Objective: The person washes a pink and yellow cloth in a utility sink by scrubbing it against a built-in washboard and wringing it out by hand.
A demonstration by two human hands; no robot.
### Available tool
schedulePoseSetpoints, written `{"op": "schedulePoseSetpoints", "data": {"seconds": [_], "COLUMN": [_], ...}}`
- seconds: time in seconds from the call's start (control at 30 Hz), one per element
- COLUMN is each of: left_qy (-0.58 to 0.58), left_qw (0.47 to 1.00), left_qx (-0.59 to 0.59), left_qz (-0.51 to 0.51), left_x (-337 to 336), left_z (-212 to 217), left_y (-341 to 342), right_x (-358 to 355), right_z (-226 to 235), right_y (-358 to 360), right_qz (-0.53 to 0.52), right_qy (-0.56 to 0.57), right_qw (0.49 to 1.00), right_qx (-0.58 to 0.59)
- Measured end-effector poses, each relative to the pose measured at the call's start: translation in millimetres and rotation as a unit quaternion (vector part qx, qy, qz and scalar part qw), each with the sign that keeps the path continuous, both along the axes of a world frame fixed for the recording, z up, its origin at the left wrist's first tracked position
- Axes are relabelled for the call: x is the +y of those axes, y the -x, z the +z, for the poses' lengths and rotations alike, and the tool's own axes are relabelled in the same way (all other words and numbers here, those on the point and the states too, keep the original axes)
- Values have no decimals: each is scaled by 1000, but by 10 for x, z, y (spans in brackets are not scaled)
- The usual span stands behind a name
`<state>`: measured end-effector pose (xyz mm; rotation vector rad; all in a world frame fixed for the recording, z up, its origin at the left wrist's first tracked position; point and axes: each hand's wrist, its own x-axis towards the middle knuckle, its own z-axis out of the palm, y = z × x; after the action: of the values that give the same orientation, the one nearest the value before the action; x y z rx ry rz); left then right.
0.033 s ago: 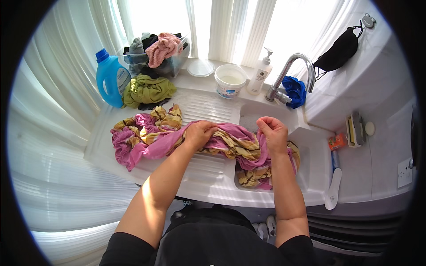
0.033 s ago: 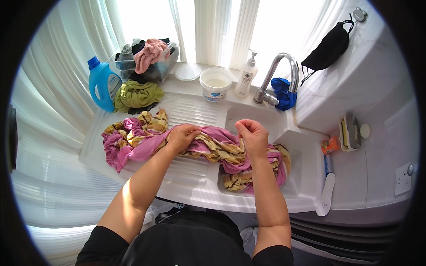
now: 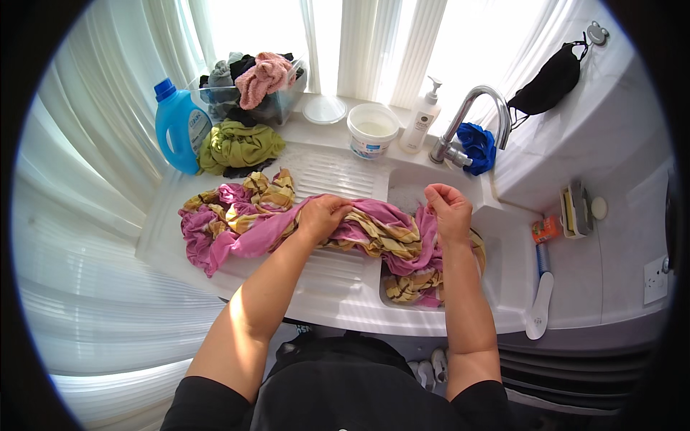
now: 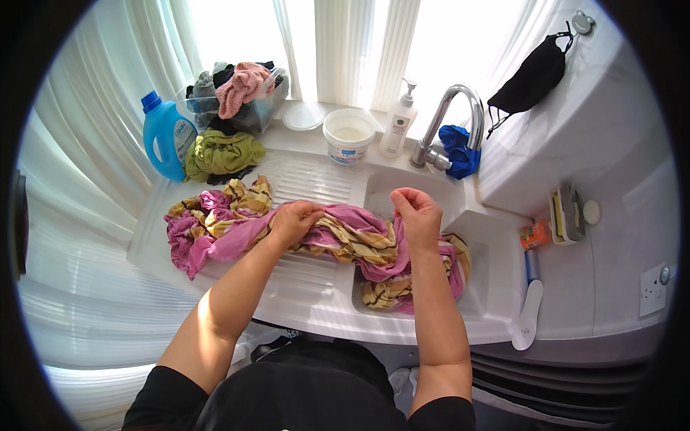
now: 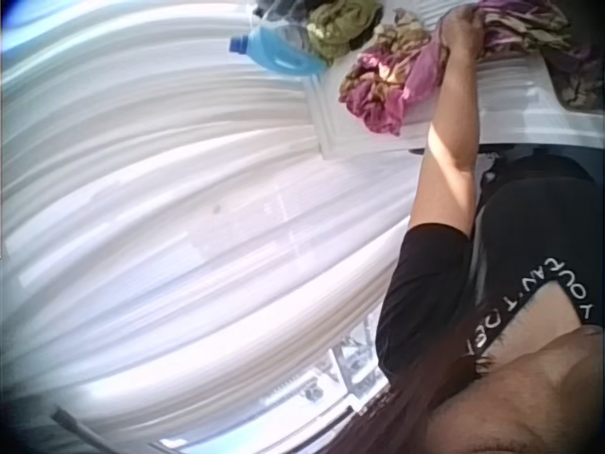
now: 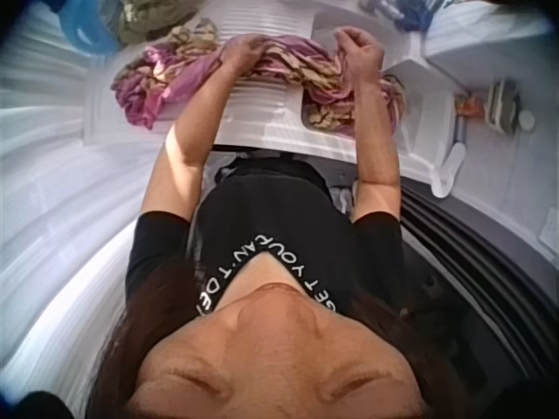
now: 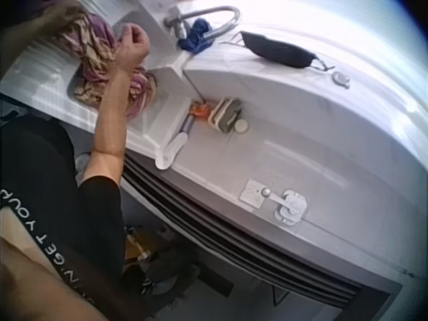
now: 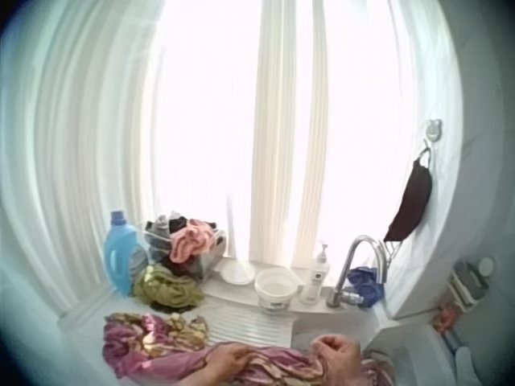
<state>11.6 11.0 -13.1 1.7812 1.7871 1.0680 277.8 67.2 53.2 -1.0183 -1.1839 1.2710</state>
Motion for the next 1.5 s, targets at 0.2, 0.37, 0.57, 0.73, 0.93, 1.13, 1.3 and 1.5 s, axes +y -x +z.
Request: {"op": "schedulePoseSetpoints", "data": {"seconds": [0.2, 0.37, 0.57, 0.73, 0.93, 1.13, 1.3, 1.5], "left_qy": [14, 70, 103, 103, 85, 82, 76, 71], "left_qw": [1000, 995, 991, 991, 992, 993, 994, 995], "left_qx": [-9, 47, 56, 51, 62, 49, 53, 41], "left_qz": [-3, 56, 67, 69, 71, 75, 65, 64], "left_x": [61, 137, 247, 244, 230, 202, 214, 162], "left_z": [-3, 5, -9, -17, -56, -48, -58, -38], "left_y": [-35, -58, -75, -66, -56, -66, -74, -59], "right_x": [531, -334, -986, -1001, -916, -248, 554, 749], "right_z": [-364, -173, -676, -761, -536, 9, -133, -861], "right_y": [-256, 115, 308, 437, 318, -125, -780, -830], "right_qz": [-258, 16, 60, 40, 72, -126, -219, -14], "right_qy": [-234, -165, -250, -298, -291, -218, -125, -204], "right_qw": [862, 897, 823, 783, 870, 906, 901, 856], "right_qx": [-368, -410, -507, -545, -391, -340, -353, -475]}}
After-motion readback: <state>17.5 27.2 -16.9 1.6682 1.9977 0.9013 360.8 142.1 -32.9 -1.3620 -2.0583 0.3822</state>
